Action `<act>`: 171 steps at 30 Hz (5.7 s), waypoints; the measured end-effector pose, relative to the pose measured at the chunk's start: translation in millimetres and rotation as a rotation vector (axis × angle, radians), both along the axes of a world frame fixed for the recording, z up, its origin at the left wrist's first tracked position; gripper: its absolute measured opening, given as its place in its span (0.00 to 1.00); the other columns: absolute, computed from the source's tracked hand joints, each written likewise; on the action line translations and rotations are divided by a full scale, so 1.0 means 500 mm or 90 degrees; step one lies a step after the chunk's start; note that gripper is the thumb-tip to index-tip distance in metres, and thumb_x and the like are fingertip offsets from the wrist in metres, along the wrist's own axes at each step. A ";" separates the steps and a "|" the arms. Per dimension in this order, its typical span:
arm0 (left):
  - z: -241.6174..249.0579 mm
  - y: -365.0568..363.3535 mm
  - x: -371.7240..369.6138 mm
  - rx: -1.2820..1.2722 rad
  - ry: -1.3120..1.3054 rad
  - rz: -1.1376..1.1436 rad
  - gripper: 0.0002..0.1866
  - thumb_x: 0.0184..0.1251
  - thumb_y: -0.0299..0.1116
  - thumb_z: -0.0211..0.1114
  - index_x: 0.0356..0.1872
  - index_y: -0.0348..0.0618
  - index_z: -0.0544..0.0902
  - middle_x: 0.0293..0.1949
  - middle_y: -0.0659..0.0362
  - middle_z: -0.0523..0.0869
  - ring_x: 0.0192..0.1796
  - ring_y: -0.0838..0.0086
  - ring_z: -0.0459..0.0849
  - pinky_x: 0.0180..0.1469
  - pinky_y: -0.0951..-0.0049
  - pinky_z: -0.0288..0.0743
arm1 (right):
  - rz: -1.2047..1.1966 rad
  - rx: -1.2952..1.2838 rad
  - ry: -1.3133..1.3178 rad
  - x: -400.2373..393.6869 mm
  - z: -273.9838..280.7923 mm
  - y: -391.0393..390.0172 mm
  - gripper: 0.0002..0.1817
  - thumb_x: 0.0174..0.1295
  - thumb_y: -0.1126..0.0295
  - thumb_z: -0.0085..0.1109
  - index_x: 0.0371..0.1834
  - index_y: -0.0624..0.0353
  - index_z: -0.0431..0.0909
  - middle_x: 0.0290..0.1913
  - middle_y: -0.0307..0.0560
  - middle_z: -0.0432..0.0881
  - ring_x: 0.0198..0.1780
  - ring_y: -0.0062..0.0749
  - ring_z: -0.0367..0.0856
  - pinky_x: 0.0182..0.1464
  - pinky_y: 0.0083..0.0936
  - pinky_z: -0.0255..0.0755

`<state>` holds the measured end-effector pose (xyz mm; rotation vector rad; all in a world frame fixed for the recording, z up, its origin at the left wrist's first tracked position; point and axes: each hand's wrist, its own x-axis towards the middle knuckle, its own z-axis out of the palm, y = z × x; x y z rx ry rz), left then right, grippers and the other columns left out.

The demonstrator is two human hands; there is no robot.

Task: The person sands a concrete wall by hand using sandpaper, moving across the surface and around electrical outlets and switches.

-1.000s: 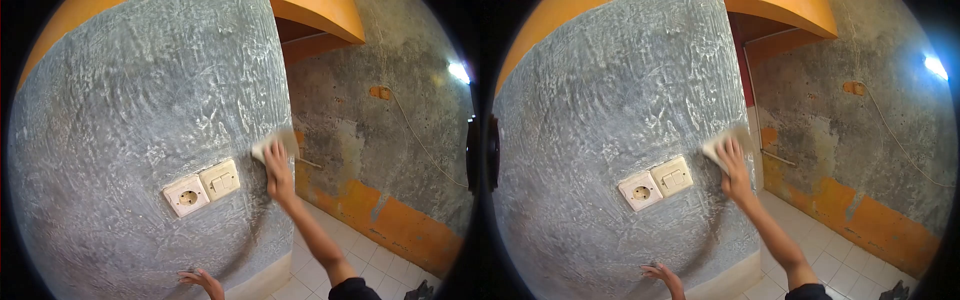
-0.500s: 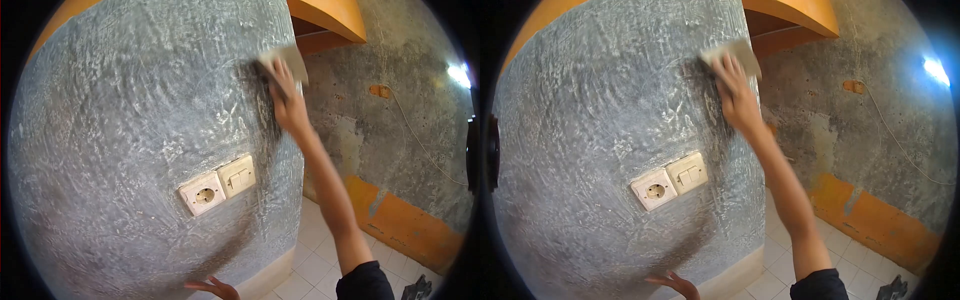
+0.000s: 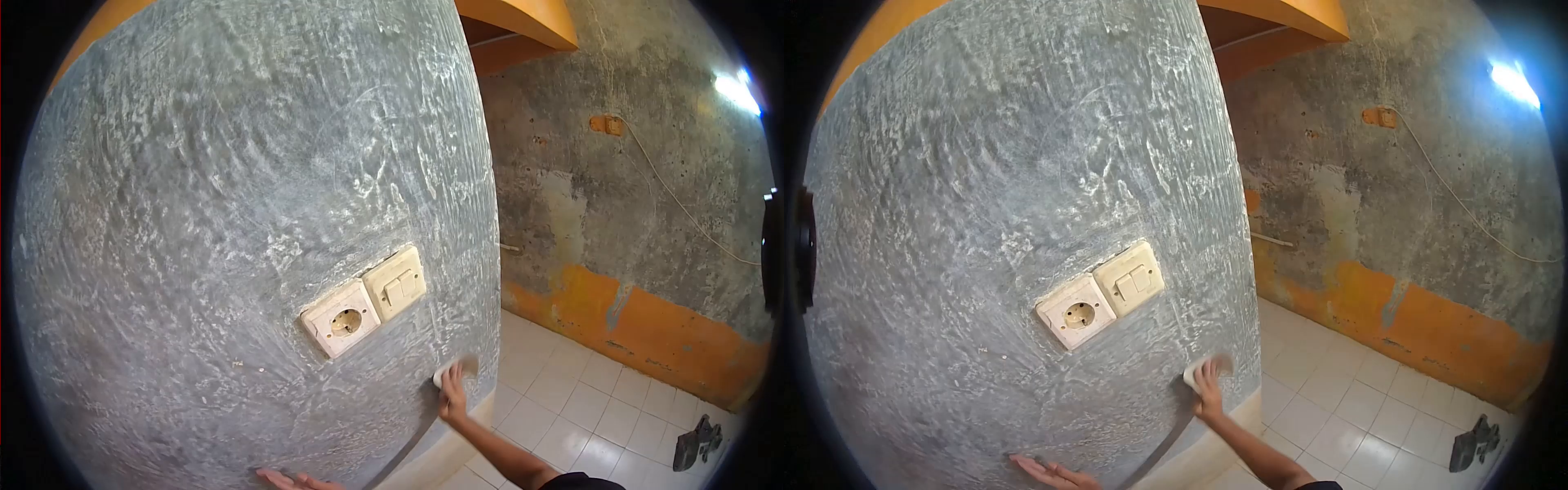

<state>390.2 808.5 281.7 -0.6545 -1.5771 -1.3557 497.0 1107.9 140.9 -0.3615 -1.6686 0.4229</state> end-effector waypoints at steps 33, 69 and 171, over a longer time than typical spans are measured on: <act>-0.047 0.005 -0.054 -0.132 0.022 0.181 0.28 0.79 0.36 0.46 0.72 0.28 0.61 0.74 0.34 0.55 0.76 0.39 0.52 0.75 0.44 0.42 | -0.074 0.073 0.076 0.011 0.161 0.092 0.21 0.66 0.76 0.45 0.61 0.68 0.75 0.69 0.77 0.64 0.72 0.74 0.58 0.73 0.57 0.50; -0.075 -0.009 -0.081 -0.125 0.136 0.128 0.27 0.78 0.38 0.45 0.67 0.23 0.68 0.74 0.34 0.56 0.77 0.39 0.50 0.76 0.42 0.38 | -0.090 0.255 0.089 0.089 0.920 0.185 0.25 0.74 0.66 0.45 0.73 0.61 0.63 0.76 0.56 0.60 0.77 0.51 0.56 0.74 0.36 0.55; -0.070 -0.068 0.008 -0.023 -0.060 -0.128 0.28 0.78 0.31 0.36 0.73 0.27 0.51 0.64 0.37 0.72 0.66 0.51 0.74 0.70 0.58 0.64 | 0.193 -0.983 0.584 0.074 -0.226 0.160 0.35 0.78 0.50 0.35 0.77 0.64 0.47 0.78 0.49 0.54 0.77 0.41 0.53 0.77 0.33 0.46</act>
